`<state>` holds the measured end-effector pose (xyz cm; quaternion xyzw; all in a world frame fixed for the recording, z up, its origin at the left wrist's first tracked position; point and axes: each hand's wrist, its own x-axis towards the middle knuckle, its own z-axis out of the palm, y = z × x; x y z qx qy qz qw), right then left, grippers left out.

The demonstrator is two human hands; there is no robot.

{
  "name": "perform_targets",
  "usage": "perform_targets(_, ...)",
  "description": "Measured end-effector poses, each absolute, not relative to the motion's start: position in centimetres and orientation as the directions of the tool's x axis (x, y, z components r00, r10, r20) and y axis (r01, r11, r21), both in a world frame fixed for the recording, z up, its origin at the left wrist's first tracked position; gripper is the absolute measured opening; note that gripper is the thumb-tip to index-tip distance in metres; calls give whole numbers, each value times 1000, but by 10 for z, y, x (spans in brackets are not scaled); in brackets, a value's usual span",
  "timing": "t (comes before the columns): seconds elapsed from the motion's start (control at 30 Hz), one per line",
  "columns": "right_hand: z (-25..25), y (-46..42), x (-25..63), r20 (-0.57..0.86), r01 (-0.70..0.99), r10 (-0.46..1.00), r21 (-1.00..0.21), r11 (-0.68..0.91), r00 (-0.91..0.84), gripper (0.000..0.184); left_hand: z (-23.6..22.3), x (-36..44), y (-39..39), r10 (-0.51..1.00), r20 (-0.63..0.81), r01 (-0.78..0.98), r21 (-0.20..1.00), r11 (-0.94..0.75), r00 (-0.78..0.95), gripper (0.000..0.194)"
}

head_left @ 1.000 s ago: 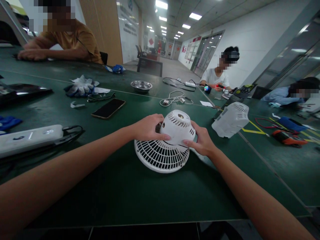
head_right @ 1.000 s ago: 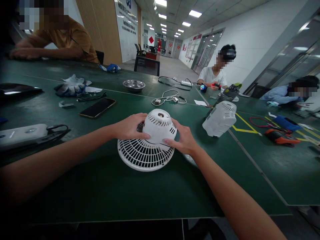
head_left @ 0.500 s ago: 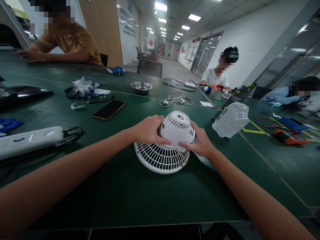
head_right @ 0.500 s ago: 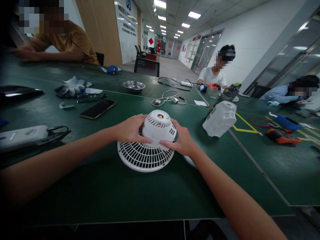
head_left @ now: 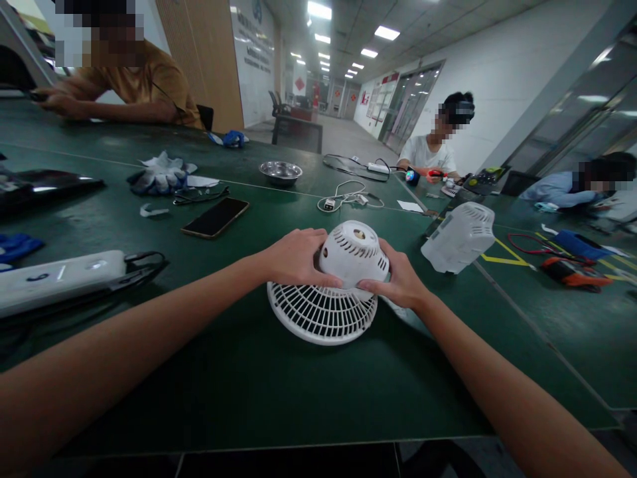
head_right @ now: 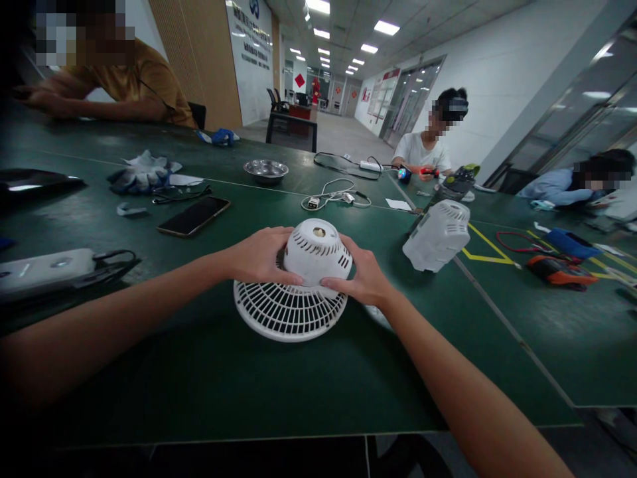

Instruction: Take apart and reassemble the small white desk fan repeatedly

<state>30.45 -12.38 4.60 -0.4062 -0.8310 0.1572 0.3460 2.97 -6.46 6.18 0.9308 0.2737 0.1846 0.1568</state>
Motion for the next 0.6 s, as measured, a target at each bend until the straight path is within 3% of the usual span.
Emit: perform_targets(0.6,45,-128,299,454,601,798,-528,600,-398,81,61,27,-61,555,298,402,444,-801,776,78)
